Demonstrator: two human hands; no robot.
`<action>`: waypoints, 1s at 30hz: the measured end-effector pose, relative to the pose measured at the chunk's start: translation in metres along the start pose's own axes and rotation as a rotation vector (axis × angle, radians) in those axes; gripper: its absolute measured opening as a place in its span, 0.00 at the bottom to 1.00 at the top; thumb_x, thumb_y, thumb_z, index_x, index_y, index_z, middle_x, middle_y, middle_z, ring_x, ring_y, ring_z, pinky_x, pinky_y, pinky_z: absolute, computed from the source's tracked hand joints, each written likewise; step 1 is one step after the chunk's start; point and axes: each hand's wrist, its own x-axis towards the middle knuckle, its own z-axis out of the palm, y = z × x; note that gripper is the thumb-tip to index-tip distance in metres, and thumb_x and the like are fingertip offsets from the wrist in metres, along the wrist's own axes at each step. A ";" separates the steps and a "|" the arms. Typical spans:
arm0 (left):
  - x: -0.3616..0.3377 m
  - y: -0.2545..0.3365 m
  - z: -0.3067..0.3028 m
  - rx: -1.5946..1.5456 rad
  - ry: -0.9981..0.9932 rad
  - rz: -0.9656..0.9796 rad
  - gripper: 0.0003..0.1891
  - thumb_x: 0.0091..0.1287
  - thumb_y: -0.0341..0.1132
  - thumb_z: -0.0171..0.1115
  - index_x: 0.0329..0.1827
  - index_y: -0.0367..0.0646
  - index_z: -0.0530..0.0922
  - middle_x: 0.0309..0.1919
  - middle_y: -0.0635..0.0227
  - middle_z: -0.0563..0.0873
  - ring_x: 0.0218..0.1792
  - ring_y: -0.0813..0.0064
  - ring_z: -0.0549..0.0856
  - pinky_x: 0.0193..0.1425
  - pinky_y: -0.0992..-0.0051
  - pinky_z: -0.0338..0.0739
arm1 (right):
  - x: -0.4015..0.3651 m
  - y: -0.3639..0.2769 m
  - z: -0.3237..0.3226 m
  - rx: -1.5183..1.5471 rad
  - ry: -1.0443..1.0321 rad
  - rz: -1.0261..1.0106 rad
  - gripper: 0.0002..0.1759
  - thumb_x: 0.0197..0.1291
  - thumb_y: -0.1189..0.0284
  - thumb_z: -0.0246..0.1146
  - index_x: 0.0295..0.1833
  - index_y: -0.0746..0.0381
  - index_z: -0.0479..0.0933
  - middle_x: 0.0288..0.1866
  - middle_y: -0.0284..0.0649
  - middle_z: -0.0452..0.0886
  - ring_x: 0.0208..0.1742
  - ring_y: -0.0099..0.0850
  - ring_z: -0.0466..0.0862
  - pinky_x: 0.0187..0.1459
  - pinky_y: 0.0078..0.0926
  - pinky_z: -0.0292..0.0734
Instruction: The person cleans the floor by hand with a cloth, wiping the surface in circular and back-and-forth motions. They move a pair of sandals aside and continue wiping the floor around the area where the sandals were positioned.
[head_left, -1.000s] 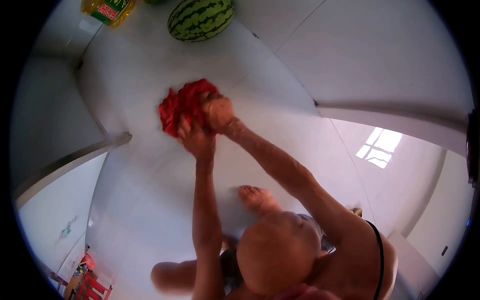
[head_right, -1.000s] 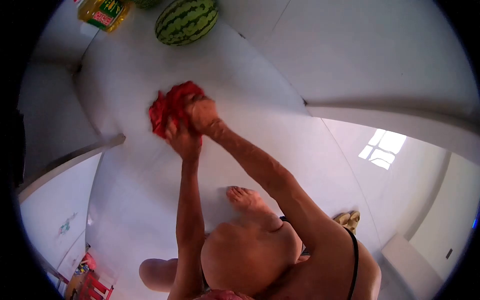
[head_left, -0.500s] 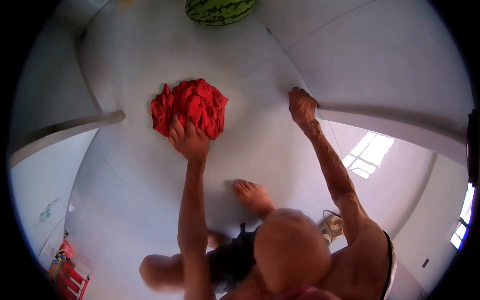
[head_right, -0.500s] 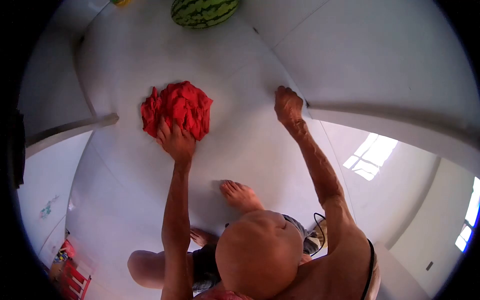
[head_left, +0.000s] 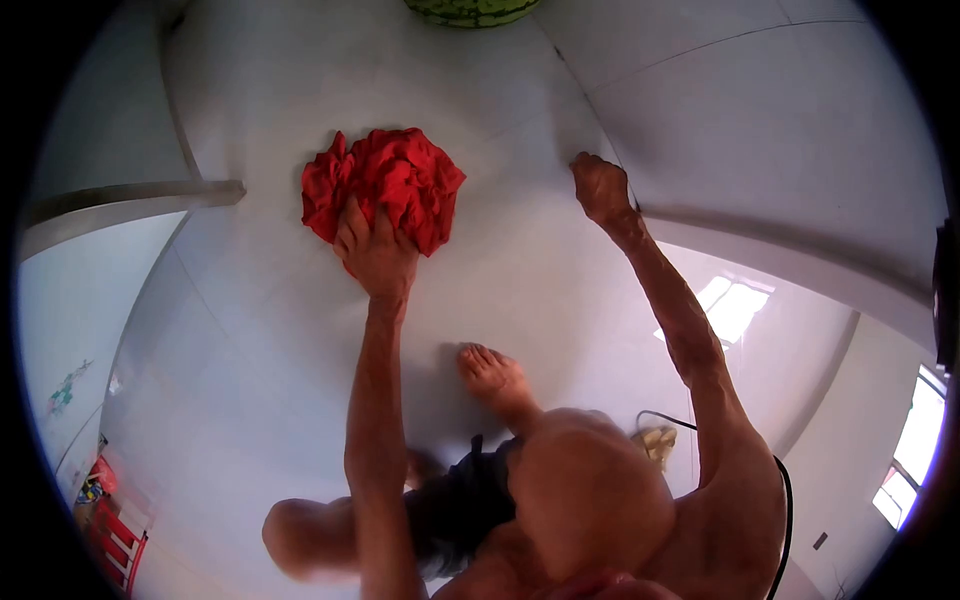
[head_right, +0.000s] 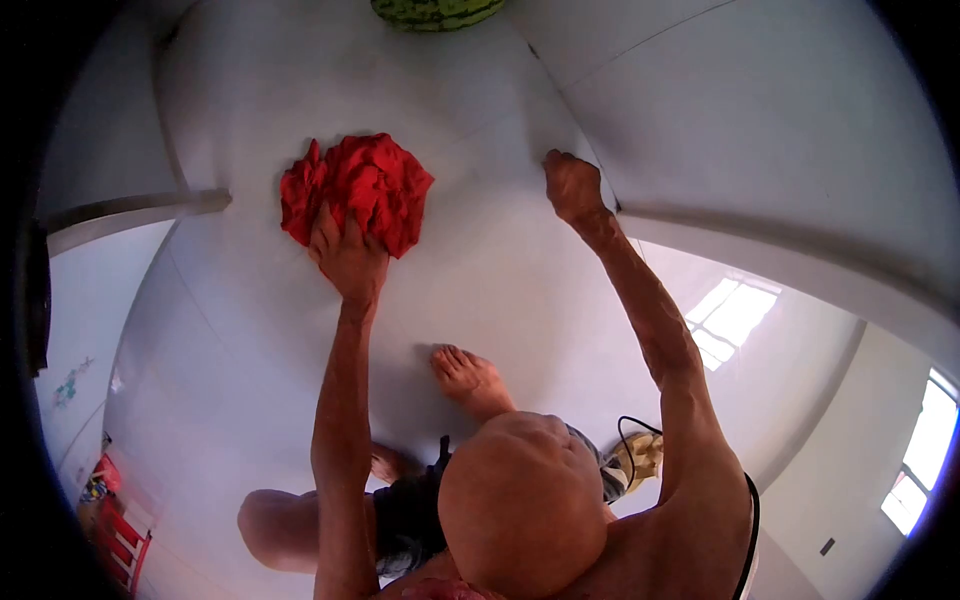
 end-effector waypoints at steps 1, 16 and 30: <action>-0.001 0.000 0.001 -0.017 0.002 0.001 0.21 0.64 0.33 0.67 0.62 0.46 0.85 0.76 0.51 0.76 0.71 0.48 0.76 0.72 0.47 0.68 | -0.001 0.000 0.000 0.014 0.018 -0.029 0.08 0.74 0.72 0.63 0.39 0.60 0.78 0.30 0.47 0.83 0.31 0.46 0.86 0.31 0.41 0.80; 0.001 0.002 0.002 -0.032 -0.022 -0.021 0.21 0.64 0.33 0.67 0.61 0.46 0.84 0.76 0.51 0.76 0.72 0.47 0.76 0.72 0.46 0.69 | 0.015 0.008 0.009 0.393 -0.137 0.311 0.08 0.72 0.73 0.62 0.37 0.63 0.78 0.29 0.54 0.84 0.32 0.57 0.86 0.32 0.52 0.81; 0.000 -0.004 0.003 -0.023 0.000 -0.018 0.22 0.62 0.35 0.68 0.61 0.45 0.85 0.77 0.52 0.75 0.71 0.48 0.77 0.72 0.46 0.70 | 0.015 0.006 0.006 0.476 -0.167 0.319 0.12 0.73 0.70 0.64 0.34 0.64 0.77 0.29 0.59 0.84 0.33 0.64 0.85 0.35 0.57 0.80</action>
